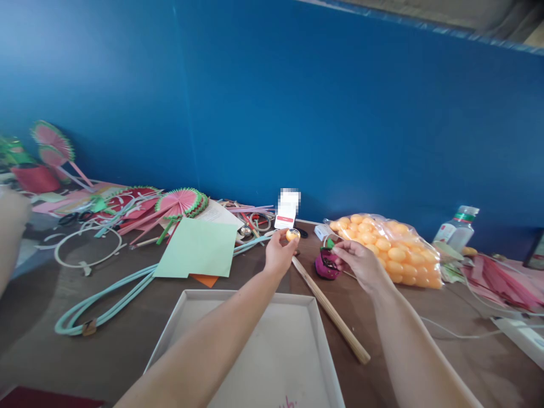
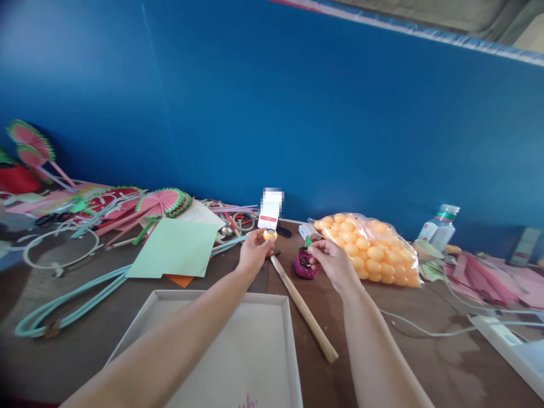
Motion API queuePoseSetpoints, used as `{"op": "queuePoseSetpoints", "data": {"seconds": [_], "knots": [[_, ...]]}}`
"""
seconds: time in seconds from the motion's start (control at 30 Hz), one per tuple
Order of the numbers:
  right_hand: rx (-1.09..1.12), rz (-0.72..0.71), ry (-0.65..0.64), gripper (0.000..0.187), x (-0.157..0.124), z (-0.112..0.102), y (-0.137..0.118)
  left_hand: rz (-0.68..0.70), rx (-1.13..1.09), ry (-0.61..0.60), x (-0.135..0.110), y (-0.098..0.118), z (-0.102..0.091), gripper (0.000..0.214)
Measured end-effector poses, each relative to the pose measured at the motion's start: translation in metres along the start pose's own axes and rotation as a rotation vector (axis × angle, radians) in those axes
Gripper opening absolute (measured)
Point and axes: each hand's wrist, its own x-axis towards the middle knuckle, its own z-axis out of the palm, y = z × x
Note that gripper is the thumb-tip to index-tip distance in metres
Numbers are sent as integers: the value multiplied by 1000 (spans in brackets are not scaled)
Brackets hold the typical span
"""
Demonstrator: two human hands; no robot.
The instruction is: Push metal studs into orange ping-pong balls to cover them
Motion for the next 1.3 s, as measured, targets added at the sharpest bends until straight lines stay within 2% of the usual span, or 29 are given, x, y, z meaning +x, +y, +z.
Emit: {"op": "queuePoseSetpoints", "data": {"seconds": [0.2,0.4,0.63,0.93,1.13,1.3], "knots": [[476,57,13,29,-10,5,8,3,0,-17,-1,1,0,44],[657,64,34,26,-11,6,18,3,19,-32,-2,2,1,46],[628,71,47,29,-13,1,22,-12,61,-45,-5,6,1,47],[482,-5,185,36,-15,8,19,-14,59,-58,-6,5,0,47],[457,-69,156,32,-21,16,17,-111,-118,-137,-10,13,5,46],[362,-151,41,21,-30,32,17,-151,-134,-269,-15,18,6,45]]}}
